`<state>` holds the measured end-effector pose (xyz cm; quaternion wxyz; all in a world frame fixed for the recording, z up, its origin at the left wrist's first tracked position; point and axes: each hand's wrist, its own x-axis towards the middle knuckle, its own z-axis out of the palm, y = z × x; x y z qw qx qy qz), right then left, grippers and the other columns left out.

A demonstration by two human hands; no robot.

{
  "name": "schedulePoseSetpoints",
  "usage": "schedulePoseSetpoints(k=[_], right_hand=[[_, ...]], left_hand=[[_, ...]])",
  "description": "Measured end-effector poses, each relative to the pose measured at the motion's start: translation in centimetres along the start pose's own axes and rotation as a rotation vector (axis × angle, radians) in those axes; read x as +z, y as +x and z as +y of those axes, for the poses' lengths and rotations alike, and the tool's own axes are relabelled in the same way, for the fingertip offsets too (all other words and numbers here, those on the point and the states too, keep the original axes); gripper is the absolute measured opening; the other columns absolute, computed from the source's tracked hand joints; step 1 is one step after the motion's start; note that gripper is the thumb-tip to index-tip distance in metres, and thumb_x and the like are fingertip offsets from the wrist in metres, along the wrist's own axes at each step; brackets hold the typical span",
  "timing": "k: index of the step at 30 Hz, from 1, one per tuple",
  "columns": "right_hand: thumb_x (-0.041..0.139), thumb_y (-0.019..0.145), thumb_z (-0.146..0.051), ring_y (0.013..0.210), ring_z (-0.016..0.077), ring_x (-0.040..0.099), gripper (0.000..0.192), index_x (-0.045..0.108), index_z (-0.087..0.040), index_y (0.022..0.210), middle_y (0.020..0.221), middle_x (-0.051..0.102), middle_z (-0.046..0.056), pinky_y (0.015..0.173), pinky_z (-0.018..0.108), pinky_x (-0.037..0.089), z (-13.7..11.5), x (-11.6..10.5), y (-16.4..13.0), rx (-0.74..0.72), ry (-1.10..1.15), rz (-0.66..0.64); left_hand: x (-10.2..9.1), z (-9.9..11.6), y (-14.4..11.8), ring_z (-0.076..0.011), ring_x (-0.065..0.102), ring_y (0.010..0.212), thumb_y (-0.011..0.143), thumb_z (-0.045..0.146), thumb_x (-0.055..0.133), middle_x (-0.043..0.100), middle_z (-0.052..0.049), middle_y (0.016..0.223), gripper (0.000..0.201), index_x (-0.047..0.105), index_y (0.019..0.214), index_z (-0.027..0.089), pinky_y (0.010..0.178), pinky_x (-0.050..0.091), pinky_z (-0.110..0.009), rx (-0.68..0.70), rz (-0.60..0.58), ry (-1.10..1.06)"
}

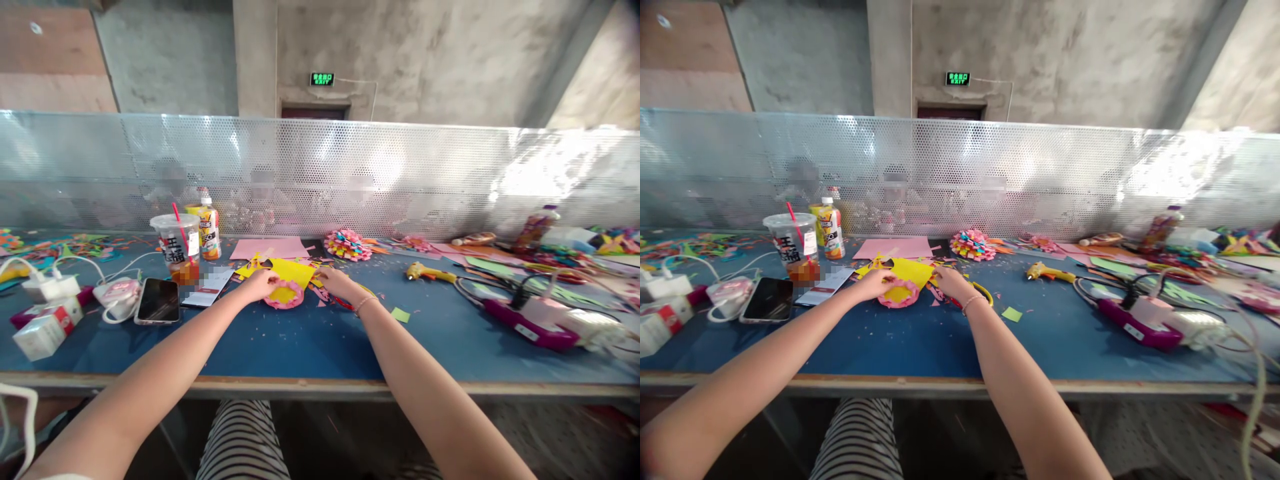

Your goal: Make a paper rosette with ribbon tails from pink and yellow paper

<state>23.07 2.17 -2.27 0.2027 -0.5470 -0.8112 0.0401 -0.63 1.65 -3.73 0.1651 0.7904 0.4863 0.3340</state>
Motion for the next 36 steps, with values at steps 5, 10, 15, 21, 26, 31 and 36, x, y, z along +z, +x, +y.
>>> schedulePoseSetpoints(k=[5,10,15,21,26,31,36], right_hand=[[0.042,0.082,-0.019,0.098,0.0195,0.059,0.033,0.059,-0.015,0.110,0.111,0.062,0.010,0.083,0.025,0.042,-1.1,0.4,-0.3,-0.043,-0.022,-0.063],[0.043,0.081,-0.018,0.110,0.0200,0.052,0.038,0.056,-0.013,0.117,0.120,0.057,0.011,0.096,0.029,0.036,-0.9,1.7,0.2,-0.129,-0.013,-0.107],[0.044,0.069,-0.004,0.119,0.0199,0.044,0.053,0.055,-0.018,0.119,0.127,0.051,0.009,0.100,0.031,0.033,-0.9,2.5,0.1,-0.174,-0.016,-0.073],[0.043,0.067,-0.002,0.108,0.0187,0.054,0.054,0.057,-0.019,0.117,0.118,0.059,0.006,0.093,0.028,0.041,-1.5,2.2,0.0,-0.208,0.086,-0.085],[0.046,0.071,-0.005,0.107,0.0186,0.054,0.042,0.063,-0.016,0.107,0.115,0.060,0.009,0.096,0.032,0.039,-1.8,1.9,0.6,-0.238,0.247,0.035],[0.044,0.076,-0.010,0.115,0.0166,0.047,0.037,0.062,-0.018,0.107,0.124,0.052,0.008,0.100,0.033,0.036,-1.4,1.7,1.4,-0.275,0.483,0.128],[0.042,0.074,-0.010,0.112,0.0174,0.048,0.041,0.056,-0.019,0.111,0.129,0.043,0.010,0.092,0.033,0.044,-0.4,1.1,1.4,-0.172,0.657,0.280]], left_hand=[[0.1,1.0,-0.4,-0.0193,0.062,0.078,0.065,0.018,0.057,0.069,-0.006,0.084,0.018,0.068,0.079,0.018,0.075,0.048,-0.029,0.091,-0.087,-0.084],[0.0,-0.2,0.3,-0.0196,0.061,0.089,0.065,0.007,0.050,0.069,-0.004,0.090,0.028,0.068,0.082,0.020,0.086,0.044,-0.031,0.010,0.025,-0.066],[-1.1,-2.1,0.8,-0.0247,0.056,0.102,0.059,-0.002,0.049,0.065,-0.010,0.103,0.042,0.067,0.092,0.018,0.094,0.038,-0.034,-0.027,0.134,0.202],[-1.1,-3.0,0.3,-0.0252,0.055,0.104,0.056,0.007,0.060,0.065,-0.007,0.105,0.035,0.068,0.086,0.022,0.091,0.039,-0.031,-0.197,0.074,0.098],[-0.6,-3.1,0.5,-0.0242,0.056,0.101,0.060,0.016,0.063,0.066,-0.006,0.104,0.030,0.068,0.089,0.022,0.089,0.039,-0.031,-0.159,0.014,0.041],[-0.2,-3.3,0.8,-0.0241,0.053,0.109,0.071,0.018,0.057,0.061,-0.010,0.114,0.032,0.063,0.102,0.019,0.095,0.036,-0.031,-0.025,0.039,0.051],[-0.1,-3.2,0.9,-0.0228,0.048,0.116,0.074,0.018,0.054,0.055,-0.007,0.123,0.037,0.058,0.111,0.022,0.098,0.033,-0.032,-0.006,0.042,0.052]])
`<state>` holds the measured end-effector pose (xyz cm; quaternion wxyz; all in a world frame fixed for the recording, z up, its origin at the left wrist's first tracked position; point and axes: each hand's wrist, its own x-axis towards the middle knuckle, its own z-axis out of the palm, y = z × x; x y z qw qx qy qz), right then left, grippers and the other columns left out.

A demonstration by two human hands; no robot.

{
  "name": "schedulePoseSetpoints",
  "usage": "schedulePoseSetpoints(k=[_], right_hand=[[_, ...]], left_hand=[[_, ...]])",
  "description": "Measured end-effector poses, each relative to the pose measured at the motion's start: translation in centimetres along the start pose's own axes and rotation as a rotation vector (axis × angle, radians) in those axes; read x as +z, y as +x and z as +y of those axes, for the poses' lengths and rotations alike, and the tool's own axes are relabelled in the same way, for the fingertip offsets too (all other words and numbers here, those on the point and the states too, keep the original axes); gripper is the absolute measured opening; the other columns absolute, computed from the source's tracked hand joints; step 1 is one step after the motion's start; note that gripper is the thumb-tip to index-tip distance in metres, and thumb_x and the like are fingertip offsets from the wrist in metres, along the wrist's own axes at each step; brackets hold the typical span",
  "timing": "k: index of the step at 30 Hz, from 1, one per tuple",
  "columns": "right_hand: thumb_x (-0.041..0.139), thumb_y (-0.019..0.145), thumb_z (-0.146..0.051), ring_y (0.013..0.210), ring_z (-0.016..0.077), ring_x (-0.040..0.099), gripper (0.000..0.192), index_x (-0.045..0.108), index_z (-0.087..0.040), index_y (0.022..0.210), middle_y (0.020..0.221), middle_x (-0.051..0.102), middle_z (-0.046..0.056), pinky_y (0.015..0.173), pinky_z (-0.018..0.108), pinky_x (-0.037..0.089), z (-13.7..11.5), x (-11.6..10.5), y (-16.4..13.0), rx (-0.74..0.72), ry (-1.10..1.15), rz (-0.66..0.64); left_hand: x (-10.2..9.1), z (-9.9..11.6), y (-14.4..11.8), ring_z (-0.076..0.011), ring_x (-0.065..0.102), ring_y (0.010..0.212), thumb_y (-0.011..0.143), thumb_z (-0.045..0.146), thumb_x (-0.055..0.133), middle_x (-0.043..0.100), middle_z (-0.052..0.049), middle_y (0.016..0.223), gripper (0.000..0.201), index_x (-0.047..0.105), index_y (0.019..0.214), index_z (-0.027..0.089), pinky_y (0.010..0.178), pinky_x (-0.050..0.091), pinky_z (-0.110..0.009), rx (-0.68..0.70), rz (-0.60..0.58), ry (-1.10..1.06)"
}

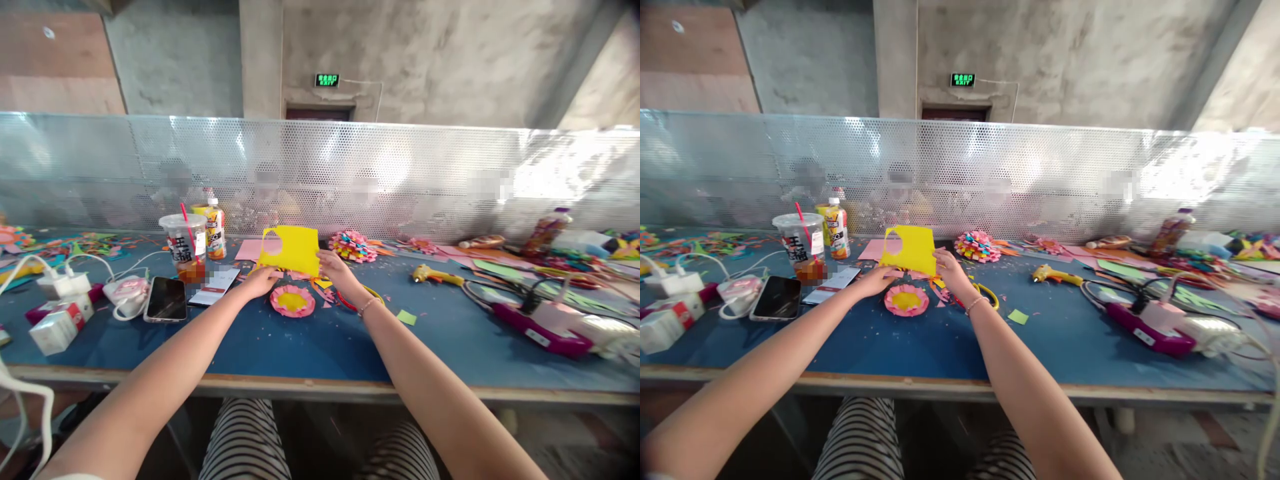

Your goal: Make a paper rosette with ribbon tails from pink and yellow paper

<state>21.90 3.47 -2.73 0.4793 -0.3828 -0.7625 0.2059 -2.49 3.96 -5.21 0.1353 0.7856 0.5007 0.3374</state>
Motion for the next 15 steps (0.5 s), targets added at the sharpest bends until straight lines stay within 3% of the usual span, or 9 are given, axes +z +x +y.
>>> schedulePoseSetpoints(k=[5,9,12,15], right_hand=[[0.043,0.075,-0.014,0.121,0.0185,0.039,0.037,0.053,-0.018,0.111,0.129,0.037,0.011,0.097,0.032,0.040,-0.6,-1.1,0.1,-0.093,0.009,0.249],[0.047,0.076,-0.021,0.120,0.0186,0.042,0.039,0.048,-0.019,0.115,0.136,0.027,0.010,0.098,0.031,0.040,-1.5,-1.4,0.0,-0.073,0.199,0.423],[0.051,0.073,-0.023,0.118,0.0178,0.045,0.044,0.045,-0.022,0.117,0.137,0.029,0.007,0.098,0.032,0.040,-2.0,-1.5,0.0,0.018,0.446,0.463],[0.058,0.067,-0.022,0.113,0.0180,0.049,0.038,0.052,-0.022,0.105,0.125,0.046,0.006,0.099,0.034,0.039,-2.6,-1.5,-0.2,0.087,0.718,0.409]], left_hand=[[0.2,0.1,0.0,-0.0245,0.049,0.115,0.073,0.021,0.056,0.059,-0.007,0.118,0.032,0.061,0.104,0.023,0.098,0.033,-0.034,-0.029,0.038,0.006],[0.0,0.5,0.0,-0.0228,0.054,0.108,0.072,0.022,0.056,0.062,-0.006,0.112,0.028,0.063,0.100,0.023,0.095,0.036,-0.031,-0.004,0.032,-0.017],[-0.3,1.2,-0.1,-0.0232,0.055,0.104,0.073,0.025,0.056,0.064,-0.007,0.108,0.027,0.063,0.099,0.022,0.092,0.039,-0.032,-0.012,0.046,-0.004],[-0.6,2.2,-0.4,-0.0232,0.056,0.102,0.074,0.033,0.055,0.063,-0.008,0.108,0.030,0.062,0.100,0.019,0.091,0.039,-0.032,-0.007,0.057,-0.031]])
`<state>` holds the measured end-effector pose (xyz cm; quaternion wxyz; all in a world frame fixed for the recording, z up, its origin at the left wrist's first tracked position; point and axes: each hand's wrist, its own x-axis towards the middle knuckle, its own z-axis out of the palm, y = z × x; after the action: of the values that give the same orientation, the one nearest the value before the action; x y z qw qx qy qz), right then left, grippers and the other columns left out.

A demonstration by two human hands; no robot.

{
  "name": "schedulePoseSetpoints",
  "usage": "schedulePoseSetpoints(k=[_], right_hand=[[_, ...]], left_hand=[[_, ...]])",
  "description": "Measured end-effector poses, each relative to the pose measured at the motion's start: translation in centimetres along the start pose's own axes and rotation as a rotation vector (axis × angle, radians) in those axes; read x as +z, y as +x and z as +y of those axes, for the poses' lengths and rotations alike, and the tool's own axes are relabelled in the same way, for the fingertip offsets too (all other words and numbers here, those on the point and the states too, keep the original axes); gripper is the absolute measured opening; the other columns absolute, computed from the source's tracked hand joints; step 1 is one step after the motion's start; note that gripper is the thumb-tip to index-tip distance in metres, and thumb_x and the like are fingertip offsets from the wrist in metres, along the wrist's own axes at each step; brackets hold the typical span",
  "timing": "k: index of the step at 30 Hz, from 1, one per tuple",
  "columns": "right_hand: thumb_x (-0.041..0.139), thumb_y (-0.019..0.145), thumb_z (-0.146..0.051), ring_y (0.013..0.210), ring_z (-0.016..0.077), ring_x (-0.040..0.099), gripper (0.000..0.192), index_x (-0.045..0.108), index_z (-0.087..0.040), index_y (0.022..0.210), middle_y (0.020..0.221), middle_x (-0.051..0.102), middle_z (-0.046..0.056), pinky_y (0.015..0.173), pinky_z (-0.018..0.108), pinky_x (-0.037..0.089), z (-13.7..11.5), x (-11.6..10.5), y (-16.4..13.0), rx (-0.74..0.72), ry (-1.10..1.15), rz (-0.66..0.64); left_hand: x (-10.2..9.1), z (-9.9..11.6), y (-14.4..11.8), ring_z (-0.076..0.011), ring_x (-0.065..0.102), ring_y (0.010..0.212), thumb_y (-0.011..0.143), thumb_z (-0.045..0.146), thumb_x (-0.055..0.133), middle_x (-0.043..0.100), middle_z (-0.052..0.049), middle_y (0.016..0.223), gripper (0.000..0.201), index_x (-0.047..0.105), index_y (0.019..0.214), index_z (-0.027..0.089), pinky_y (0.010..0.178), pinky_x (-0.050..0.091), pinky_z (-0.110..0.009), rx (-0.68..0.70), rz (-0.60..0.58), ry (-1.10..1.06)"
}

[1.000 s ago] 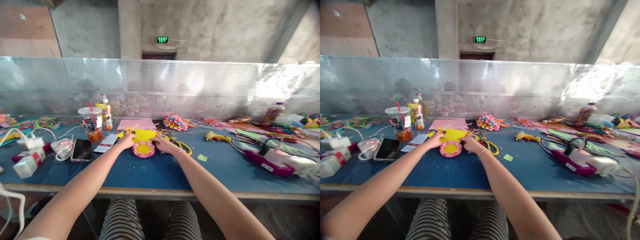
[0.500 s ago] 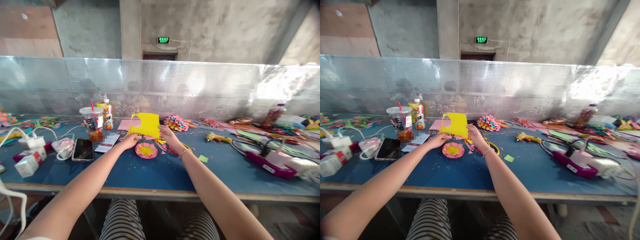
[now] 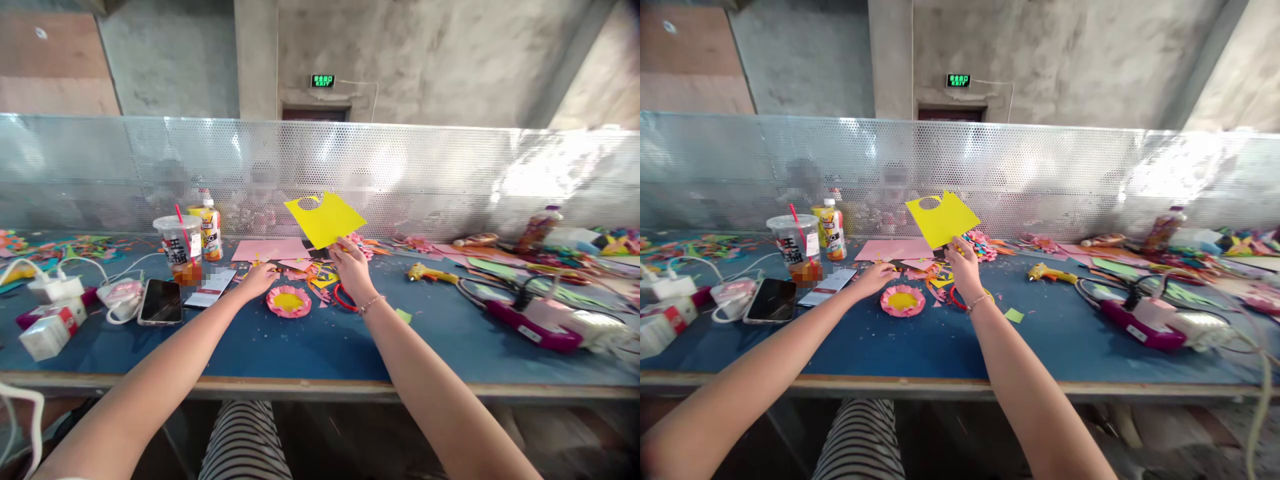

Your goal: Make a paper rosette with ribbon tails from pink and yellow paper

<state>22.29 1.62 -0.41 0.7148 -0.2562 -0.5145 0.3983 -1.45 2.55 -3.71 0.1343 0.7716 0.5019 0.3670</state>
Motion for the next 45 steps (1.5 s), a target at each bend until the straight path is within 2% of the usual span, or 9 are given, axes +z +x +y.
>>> schedulePoseSetpoints(k=[8,15,22,29,35,38,41,43,45], right_hand=[[0.062,0.065,-0.018,0.116,0.0176,0.047,0.037,0.058,-0.025,0.101,0.119,0.055,0.003,0.097,0.037,0.039,-1.5,2.6,-2.3,0.193,0.256,-0.344],[0.066,0.067,-0.024,0.116,0.0204,0.046,0.034,0.060,-0.022,0.100,0.128,0.047,0.005,0.096,0.038,0.040,-0.7,3.5,-3.4,0.262,0.147,-0.581],[0.068,0.067,-0.025,0.096,0.0164,0.058,0.031,0.059,-0.020,0.097,0.106,0.061,0.006,0.088,0.035,0.044,-0.2,3.1,-3.0,0.303,0.118,-0.576],[0.065,0.069,-0.026,0.085,0.0129,0.060,0.033,0.058,-0.023,0.101,0.090,0.065,0.002,0.075,0.027,0.047,0.2,2.7,-2.7,0.286,0.024,-0.360],[0.058,0.074,-0.032,0.090,0.0153,0.059,0.033,0.057,-0.020,0.104,0.097,0.063,0.006,0.077,0.027,0.045,0.4,2.9,-2.7,0.290,-0.121,-0.449],[0.051,0.077,-0.030,0.093,0.0168,0.058,0.030,0.055,-0.017,0.103,0.102,0.062,0.009,0.078,0.029,0.045,0.3,2.2,-2.1,0.179,-0.430,-0.510],[0.051,0.073,-0.020,0.098,0.0190,0.055,0.020,0.060,-0.014,0.089,0.105,0.060,0.012,0.082,0.028,0.042,-0.2,0.3,-0.9,0.055,-1.148,-0.470],[0.049,0.071,-0.016,0.094,0.0225,0.056,0.016,0.062,-0.012,0.080,0.096,0.062,0.014,0.078,0.030,0.042,-0.8,-1.5,-0.1,0.147,-1.476,-0.429],[0.051,0.067,-0.013,0.081,0.0243,0.059,0.012,0.062,-0.011,0.069,0.078,0.063,0.014,0.068,0.031,0.043,-1.4,-3.2,0.5,0.273,-1.567,-0.422]], left_hand=[[-0.5,2.2,-0.6,-0.0226,0.057,0.099,0.075,0.049,0.051,0.063,-0.009,0.105,0.044,0.059,0.102,0.016,0.085,0.043,-0.032,0.073,-0.182,-0.467],[-0.5,2.5,-0.3,-0.0214,0.062,0.079,0.069,0.042,0.060,0.067,-0.007,0.082,0.036,0.060,0.090,0.013,0.075,0.047,-0.034,-0.094,-0.003,-0.725],[-0.4,2.4,-0.5,-0.0151,0.061,0.062,0.071,0.031,0.058,0.067,-0.006,0.078,0.025,0.060,0.087,0.013,0.063,0.050,-0.030,-0.164,0.013,-0.844],[-0.8,2.1,-0.7,-0.0128,0.056,0.052,0.066,0.025,0.063,0.062,-0.002,0.065,0.023,0.061,0.086,0.013,0.051,0.048,-0.025,-0.205,-0.006,-0.842],[-1.0,2.5,-0.9,-0.0130,0.058,0.057,0.064,0.023,0.068,0.065,-0.006,0.076,0.032,0.060,0.093,0.012,0.053,0.051,-0.028,-0.250,-0.009,-0.976],[-0.9,2.3,-0.8,-0.0136,0.059,0.057,0.068,0.023,0.065,0.066,-0.007,0.074,0.026,0.060,0.090,0.010,0.057,0.053,-0.029,-0.246,0.008,-0.938],[-0.9,2.0,-0.5,-0.0132,0.060,0.055,0.073,0.022,0.060,0.065,-0.005,0.068,0.022,0.060,0.091,0.009,0.059,0.054,-0.029,-0.228,0.026,-0.920],[-0.9,1.8,-0.4,-0.0131,0.060,0.053,0.074,0.021,0.058,0.065,-0.004,0.064,0.021,0.058,0.092,0.010,0.058,0.054,-0.028,-0.237,0.075,-0.916],[-1.0,1.8,-0.2,-0.0124,0.060,0.051,0.075,0.020,0.057,0.064,-0.004,0.062,0.020,0.057,0.092,0.010,0.056,0.053,-0.027,-0.258,0.132,-0.914]])
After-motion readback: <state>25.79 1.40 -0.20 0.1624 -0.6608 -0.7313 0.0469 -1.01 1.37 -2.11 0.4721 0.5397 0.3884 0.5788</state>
